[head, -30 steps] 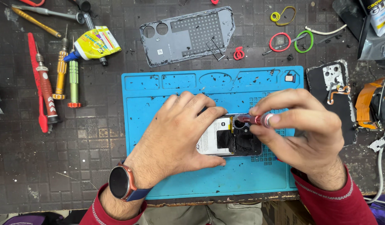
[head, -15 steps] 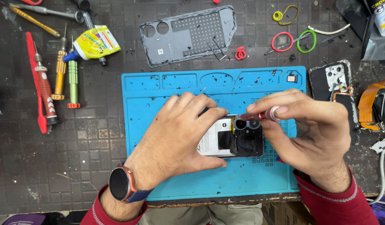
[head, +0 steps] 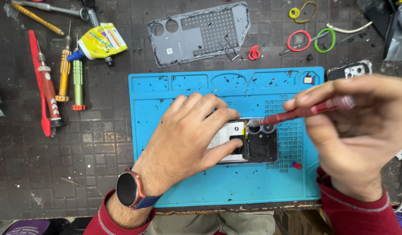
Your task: The person unscrews the back cover of a smartphone with a screwdriver, lifts off the cover, and works on the internal battery and components. They then reposition the phone, continue unscrewing internal screws, and finally align the back cover over the phone body.
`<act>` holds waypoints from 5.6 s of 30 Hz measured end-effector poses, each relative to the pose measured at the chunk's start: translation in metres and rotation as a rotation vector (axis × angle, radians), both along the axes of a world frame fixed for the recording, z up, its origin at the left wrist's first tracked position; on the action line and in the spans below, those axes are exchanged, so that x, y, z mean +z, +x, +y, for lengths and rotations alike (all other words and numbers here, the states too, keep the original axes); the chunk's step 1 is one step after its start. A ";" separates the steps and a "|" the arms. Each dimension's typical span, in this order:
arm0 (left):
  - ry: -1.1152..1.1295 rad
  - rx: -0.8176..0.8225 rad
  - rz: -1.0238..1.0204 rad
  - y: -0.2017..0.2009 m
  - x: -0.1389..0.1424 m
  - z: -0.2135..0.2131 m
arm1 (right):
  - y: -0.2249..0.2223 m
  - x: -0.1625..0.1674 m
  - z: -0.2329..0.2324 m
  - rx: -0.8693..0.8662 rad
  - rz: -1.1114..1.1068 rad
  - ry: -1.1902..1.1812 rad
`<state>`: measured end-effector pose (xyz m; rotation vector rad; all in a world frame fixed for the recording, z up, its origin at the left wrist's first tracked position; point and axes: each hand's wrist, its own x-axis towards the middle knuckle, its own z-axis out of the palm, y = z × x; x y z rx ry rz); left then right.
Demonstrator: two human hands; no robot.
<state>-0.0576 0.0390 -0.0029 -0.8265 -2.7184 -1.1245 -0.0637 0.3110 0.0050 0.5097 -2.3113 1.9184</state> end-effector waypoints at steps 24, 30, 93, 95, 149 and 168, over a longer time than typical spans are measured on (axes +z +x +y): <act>-0.003 -0.116 -0.040 0.000 -0.003 0.000 | 0.002 -0.020 0.035 0.010 0.257 0.072; -0.032 -0.119 -0.058 0.001 -0.003 0.002 | 0.014 -0.022 0.039 0.034 0.408 0.158; -0.037 -0.103 -0.053 0.003 -0.006 0.001 | 0.047 -0.029 0.009 -0.155 0.468 0.310; -0.037 -0.103 -0.058 0.003 -0.006 0.002 | 0.046 -0.030 0.012 -0.163 0.471 0.351; -0.020 -0.090 -0.089 0.001 -0.007 0.004 | 0.040 -0.018 0.020 -0.061 0.510 0.401; -0.020 -0.094 -0.064 0.003 0.001 0.002 | 0.041 -0.023 0.011 0.047 0.434 0.131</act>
